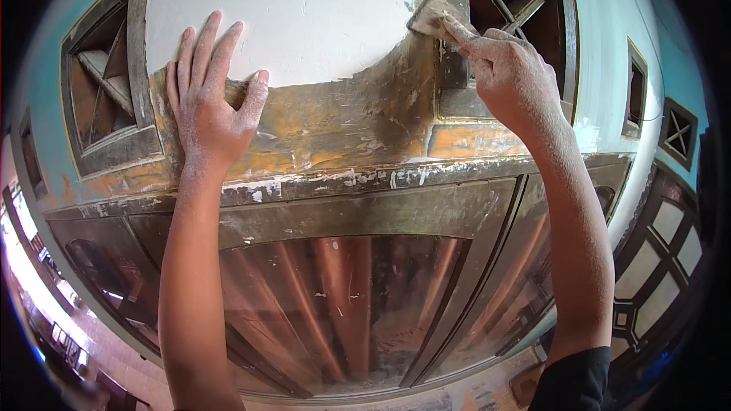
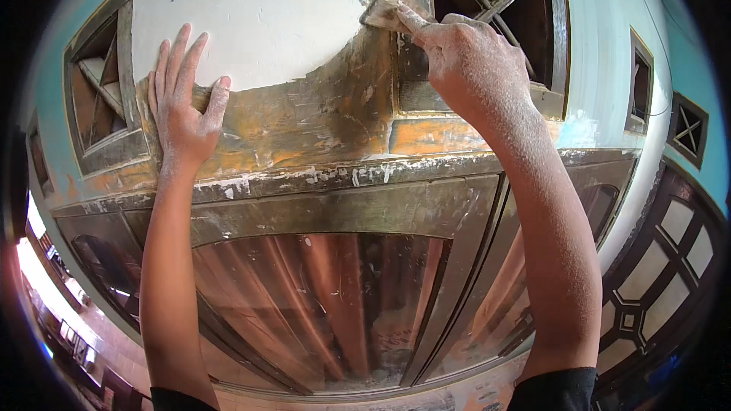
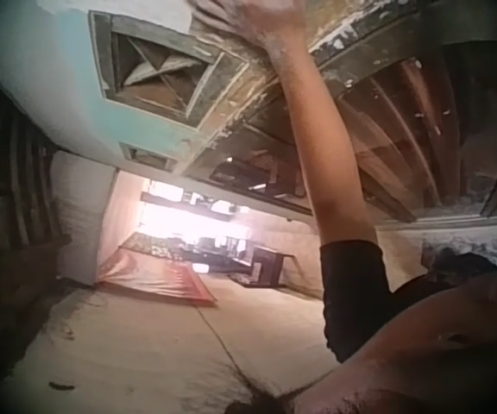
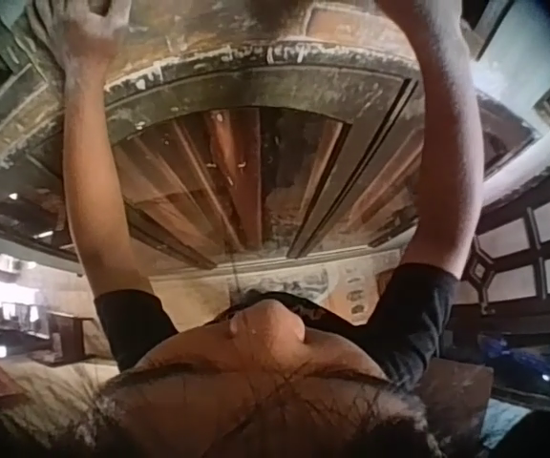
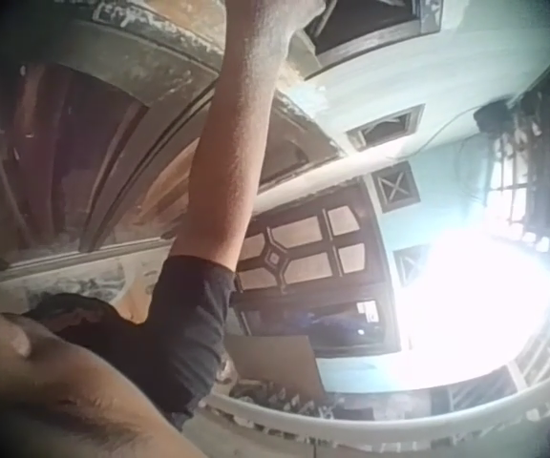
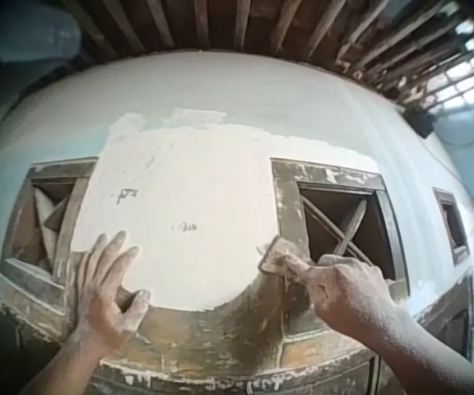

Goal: The person scrapes and smooths plaster on a wall using a putty knife.

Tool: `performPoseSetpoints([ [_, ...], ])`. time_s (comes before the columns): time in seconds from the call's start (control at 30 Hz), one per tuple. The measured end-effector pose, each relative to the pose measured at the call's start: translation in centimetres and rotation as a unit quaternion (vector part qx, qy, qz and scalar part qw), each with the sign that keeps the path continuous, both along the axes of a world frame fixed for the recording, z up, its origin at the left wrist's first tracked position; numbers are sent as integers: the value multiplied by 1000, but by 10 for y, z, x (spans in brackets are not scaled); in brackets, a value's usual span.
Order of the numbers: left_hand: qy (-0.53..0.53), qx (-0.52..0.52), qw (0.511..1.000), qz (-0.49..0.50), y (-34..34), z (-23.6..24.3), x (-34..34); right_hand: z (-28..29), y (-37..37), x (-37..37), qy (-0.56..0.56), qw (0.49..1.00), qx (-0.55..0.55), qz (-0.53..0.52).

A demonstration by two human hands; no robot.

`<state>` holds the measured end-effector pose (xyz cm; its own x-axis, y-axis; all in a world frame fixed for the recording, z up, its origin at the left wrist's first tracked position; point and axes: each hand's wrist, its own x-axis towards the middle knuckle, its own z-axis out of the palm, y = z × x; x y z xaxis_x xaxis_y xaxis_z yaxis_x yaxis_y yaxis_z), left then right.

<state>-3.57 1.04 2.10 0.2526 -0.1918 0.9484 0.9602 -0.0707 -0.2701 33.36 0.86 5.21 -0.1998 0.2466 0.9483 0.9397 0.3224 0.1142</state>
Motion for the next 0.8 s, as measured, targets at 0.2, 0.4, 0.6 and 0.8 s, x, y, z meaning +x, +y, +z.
performPoseSetpoints([
  [0.2,-2,-4,1000,-4,0,1,2,6,-3,1,3,1000,-20,-19],
  [0.4,-9,-9,1000,-8,-4,-1,7,5,-5,1,4,1000,-11,-6],
  [0.6,-12,-8,1000,-11,-2,-2,6,1,-9,0,-5,999,-39,-33],
  [0.8,-16,-10,1000,-3,-5,-3,6,3,-15,2,6,999,-49,1],
])
